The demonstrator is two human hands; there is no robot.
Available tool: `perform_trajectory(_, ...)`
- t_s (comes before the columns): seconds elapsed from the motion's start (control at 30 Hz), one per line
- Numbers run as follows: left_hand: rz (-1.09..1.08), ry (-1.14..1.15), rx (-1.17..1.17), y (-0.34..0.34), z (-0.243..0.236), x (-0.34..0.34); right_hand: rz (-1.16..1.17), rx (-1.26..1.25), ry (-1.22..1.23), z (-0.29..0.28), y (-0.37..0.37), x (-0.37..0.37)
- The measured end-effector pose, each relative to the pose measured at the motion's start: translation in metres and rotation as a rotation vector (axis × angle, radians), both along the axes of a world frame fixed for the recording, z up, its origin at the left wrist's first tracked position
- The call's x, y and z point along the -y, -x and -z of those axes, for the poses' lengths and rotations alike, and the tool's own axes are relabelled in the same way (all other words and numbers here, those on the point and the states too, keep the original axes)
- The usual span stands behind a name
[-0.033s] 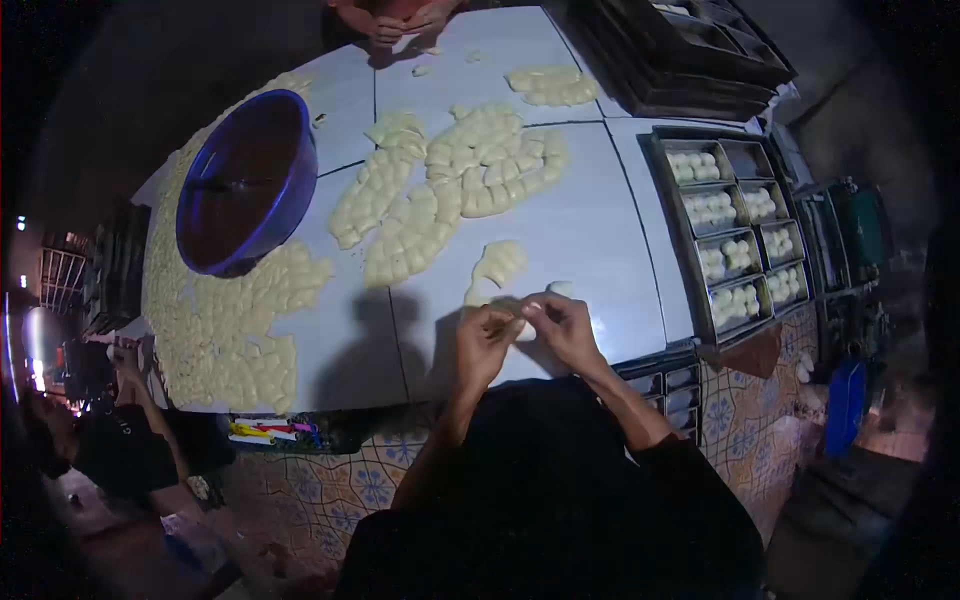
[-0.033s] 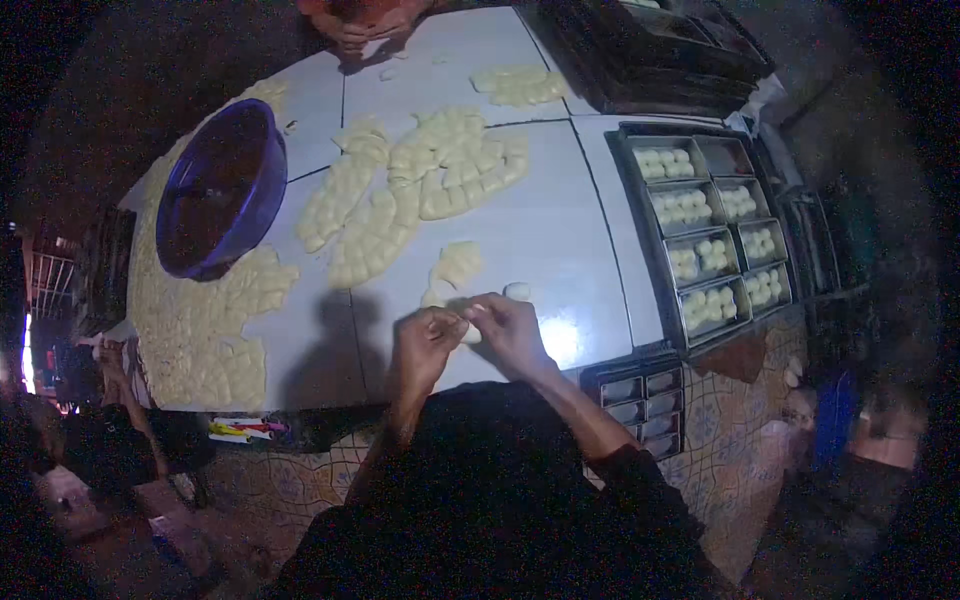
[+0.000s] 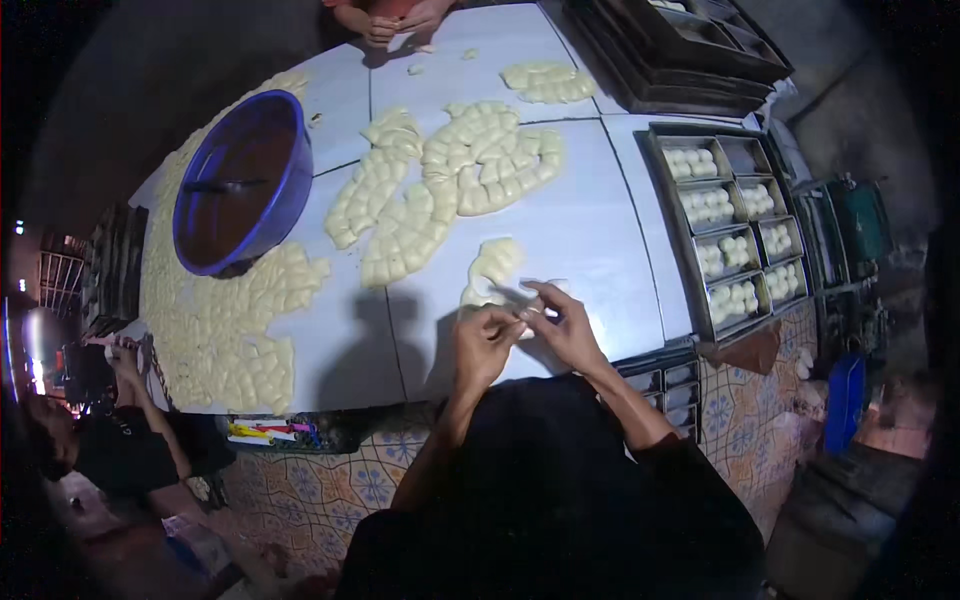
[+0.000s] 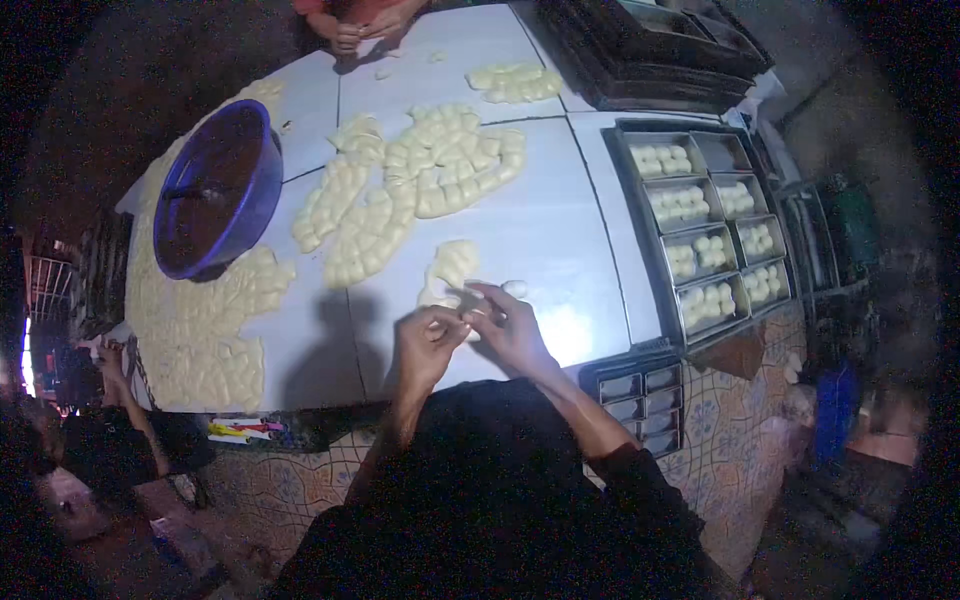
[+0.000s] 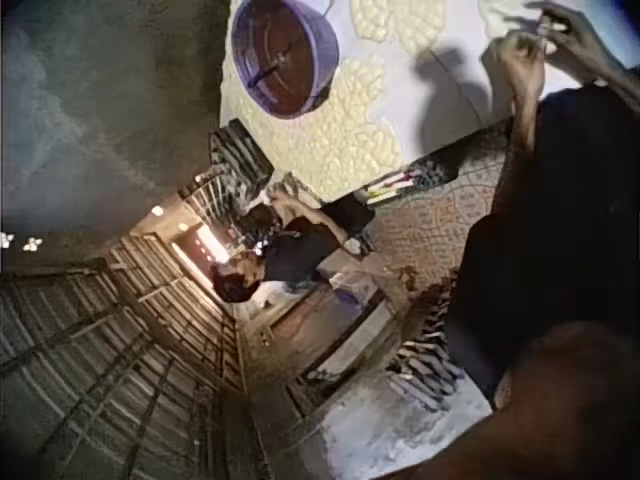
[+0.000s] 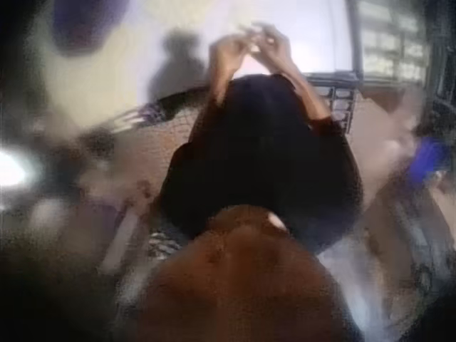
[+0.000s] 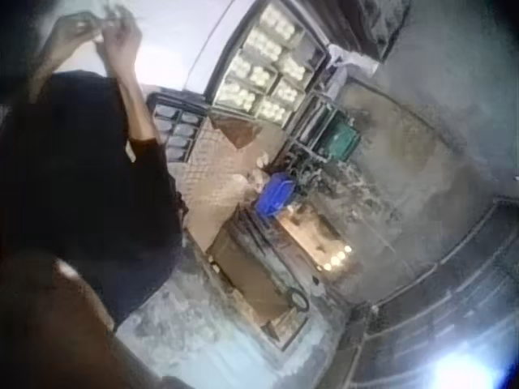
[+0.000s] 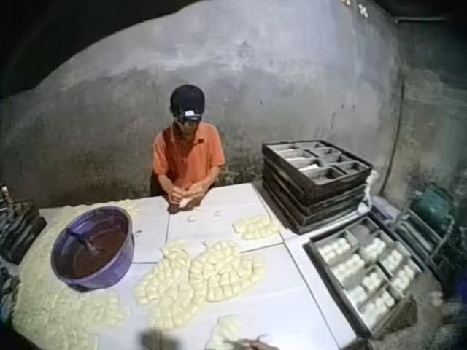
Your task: The person shapes dough pieces with chocolate filling by hand and places the formed buns into baking pans.
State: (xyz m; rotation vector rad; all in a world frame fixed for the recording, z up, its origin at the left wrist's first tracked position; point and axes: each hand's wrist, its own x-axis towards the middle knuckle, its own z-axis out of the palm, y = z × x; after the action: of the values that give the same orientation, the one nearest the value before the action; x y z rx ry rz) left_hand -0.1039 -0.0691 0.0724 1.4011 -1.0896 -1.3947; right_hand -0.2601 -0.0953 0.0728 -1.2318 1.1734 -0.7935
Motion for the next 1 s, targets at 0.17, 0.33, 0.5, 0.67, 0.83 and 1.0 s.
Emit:
perform_trajectory(0.17, 0.079, 0.182, -0.401, 0.015, 0.003, -0.005, -0.431, 0.274, -0.475, 0.004, 0.045, 0.011)
perform_trajectory(0.33, -0.155, 0.488, 0.026, 0.001, 0.011, 0.006, -0.052, -0.133, 0.145, 0.001, 0.043, 0.052)
perform_trajectory(0.5, -0.438, 0.348, 0.252, -0.025, 0.021, -0.004, -0.037, 0.221, -0.291, 0.044, 0.066, 0.081)
perform_trajectory(0.67, -0.400, 0.278, 0.293, -0.035, 0.037, -0.023, -0.398, -0.337, 0.619, 0.014, 0.031, 0.059)
perform_trajectory(0.83, 0.147, 0.307, 0.575, -0.023, 0.042, -0.007, -0.447, -0.508, 0.764, 0.077, -0.020, 0.026)
perform_trajectory(1.0, 0.167, 0.357, 0.879, -0.035, 0.058, -0.007, -0.665, -0.004, -0.091, -0.010, 0.020, 0.014)
